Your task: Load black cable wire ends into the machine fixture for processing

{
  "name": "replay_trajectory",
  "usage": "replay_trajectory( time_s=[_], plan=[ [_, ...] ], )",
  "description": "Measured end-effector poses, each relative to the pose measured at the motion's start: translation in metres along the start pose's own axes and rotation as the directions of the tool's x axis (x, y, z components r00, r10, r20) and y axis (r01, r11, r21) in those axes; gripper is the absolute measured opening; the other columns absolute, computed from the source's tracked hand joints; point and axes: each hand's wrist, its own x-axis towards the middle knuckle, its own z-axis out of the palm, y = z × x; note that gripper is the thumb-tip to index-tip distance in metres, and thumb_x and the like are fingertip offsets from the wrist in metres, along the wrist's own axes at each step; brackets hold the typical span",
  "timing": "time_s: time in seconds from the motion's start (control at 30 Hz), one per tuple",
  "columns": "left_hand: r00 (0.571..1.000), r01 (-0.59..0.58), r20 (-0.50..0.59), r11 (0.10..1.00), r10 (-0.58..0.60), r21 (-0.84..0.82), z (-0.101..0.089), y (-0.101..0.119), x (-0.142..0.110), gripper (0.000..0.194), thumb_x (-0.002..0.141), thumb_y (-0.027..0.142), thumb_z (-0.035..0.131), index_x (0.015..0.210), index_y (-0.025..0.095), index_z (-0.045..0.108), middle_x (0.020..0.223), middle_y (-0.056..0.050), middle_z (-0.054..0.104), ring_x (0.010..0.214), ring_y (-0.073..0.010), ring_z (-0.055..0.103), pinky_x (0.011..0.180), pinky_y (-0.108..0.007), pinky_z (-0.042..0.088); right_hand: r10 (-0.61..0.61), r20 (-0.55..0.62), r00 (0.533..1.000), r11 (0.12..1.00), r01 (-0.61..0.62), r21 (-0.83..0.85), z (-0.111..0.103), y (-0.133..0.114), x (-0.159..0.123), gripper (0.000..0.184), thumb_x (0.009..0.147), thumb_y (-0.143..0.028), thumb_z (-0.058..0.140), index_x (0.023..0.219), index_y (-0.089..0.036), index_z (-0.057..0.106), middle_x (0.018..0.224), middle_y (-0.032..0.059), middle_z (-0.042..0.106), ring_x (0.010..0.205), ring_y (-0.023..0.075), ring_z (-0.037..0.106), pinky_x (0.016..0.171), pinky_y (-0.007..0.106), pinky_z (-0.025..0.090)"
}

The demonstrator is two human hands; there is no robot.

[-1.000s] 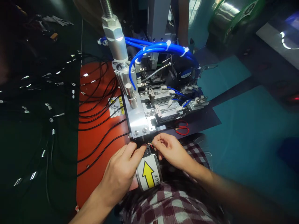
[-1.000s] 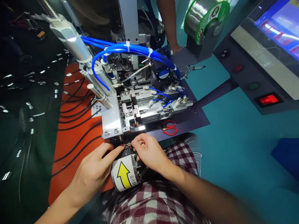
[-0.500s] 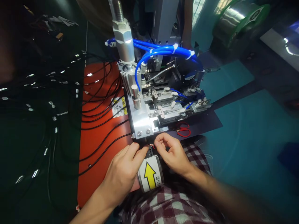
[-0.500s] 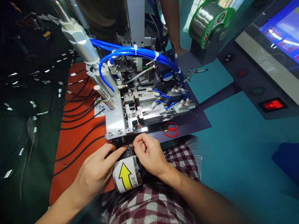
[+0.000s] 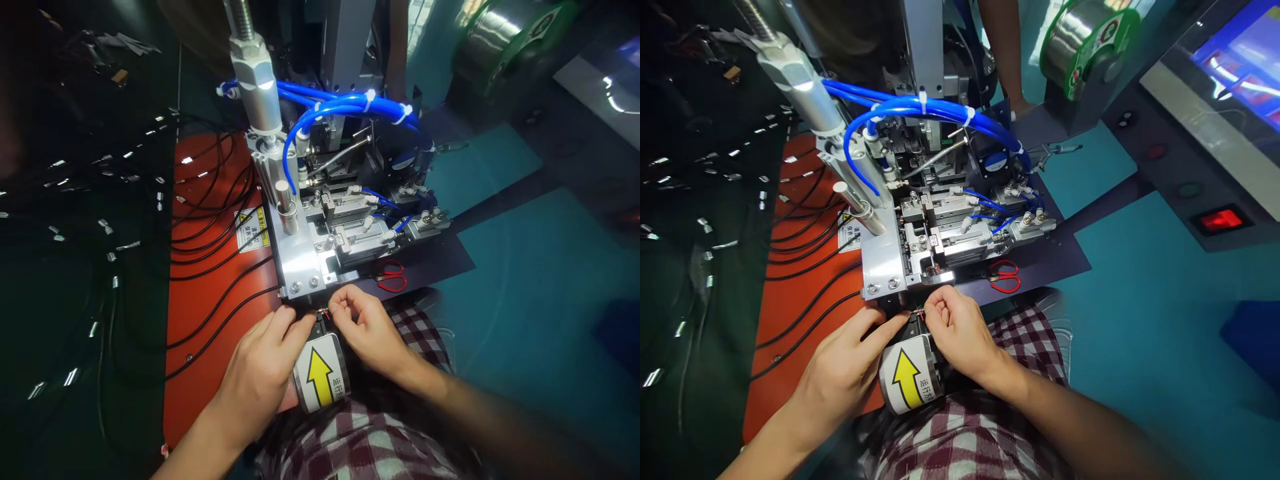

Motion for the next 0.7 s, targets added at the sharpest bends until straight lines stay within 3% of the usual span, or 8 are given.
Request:
replay_trajectory(
  time_s=[0.1,0.17,0.27,0.37,0.53,0.7],
  plan=[
    [1.000,0.007,0.007,1.000,-0.007,-0.010,0.000,0.000,-0.001,0.032,0.088,0.005,0.040,0.114,0.007,0.058,0.087,-0.010,0.052,0.072,-0.0208,0.054,0.056,-0.031,0.048,0.148,0.085,0.985,0.976,-0.160,0.146,-0.003,0.003,0.001,0.015,0.087,-0.029,0.051,0.077,-0.018,0.053,0.058,-0.0053,0.046,0.047,0.0092,0.041,0.044,0.021,0.034],
    [1.000,0.008,0.002,1.000,-0.008,-0.014,0.000,-0.001,0.000,0.031,0.089,0.006,0.039,0.114,0.007,0.058,0.087,-0.010,0.053,0.073,-0.0205,0.054,0.057,-0.030,0.048,0.193,0.101,0.976,0.970,-0.205,0.130,-0.007,0.002,0.001,0.018,0.088,-0.033,0.050,0.078,-0.018,0.055,0.057,-0.0054,0.045,0.045,0.0093,0.041,0.043,0.021,0.034],
    [1.000,0.007,-0.007,1.000,-0.008,-0.012,0.001,-0.001,0.001,0.030,0.091,0.006,0.039,0.114,0.007,0.058,0.087,-0.010,0.053,0.073,-0.0196,0.054,0.058,-0.029,0.049,0.080,0.020,0.997,0.996,-0.080,-0.034,-0.011,-0.006,0.001,0.018,0.088,-0.032,0.050,0.081,-0.018,0.059,0.061,-0.0031,0.051,0.052,0.0102,0.044,0.048,0.022,0.034],
    [1.000,0.011,-0.012,1.000,-0.011,-0.011,0.001,-0.001,0.002,0.030,0.092,0.007,0.039,0.115,0.007,0.058,0.087,-0.010,0.054,0.074,-0.0199,0.055,0.059,-0.029,0.049,-0.002,0.002,1.000,0.990,0.002,-0.139,-0.007,-0.013,0.002,0.016,0.087,-0.029,0.054,0.077,-0.019,0.060,0.056,-0.0046,0.048,0.051,0.0104,0.042,0.049,0.023,0.031],
    [1.000,0.011,-0.010,1.000,-0.012,-0.022,-0.001,0.000,0.003,0.029,0.093,0.007,0.038,0.112,0.007,0.060,0.087,-0.010,0.055,0.074,-0.0189,0.055,0.060,-0.028,0.049,0.035,-0.080,0.996,0.998,-0.038,-0.047,0.010,-0.010,0.005,0.014,0.082,-0.026,0.057,0.071,-0.018,0.059,0.051,-0.0072,0.040,0.047,0.0086,0.035,0.047,0.023,0.027],
    [1.000,0.004,-0.011,1.000,-0.004,-0.015,0.000,-0.001,0.005,0.030,0.094,0.009,0.037,0.112,0.007,0.060,0.087,-0.010,0.055,0.074,-0.0187,0.055,0.060,-0.028,0.049,-0.007,-0.149,0.989,0.999,0.014,0.045,0.018,-0.001,0.005,0.012,0.080,-0.024,0.057,0.069,-0.018,0.056,0.053,-0.0076,0.038,0.048,0.0082,0.033,0.047,0.023,0.027]
  ],
)
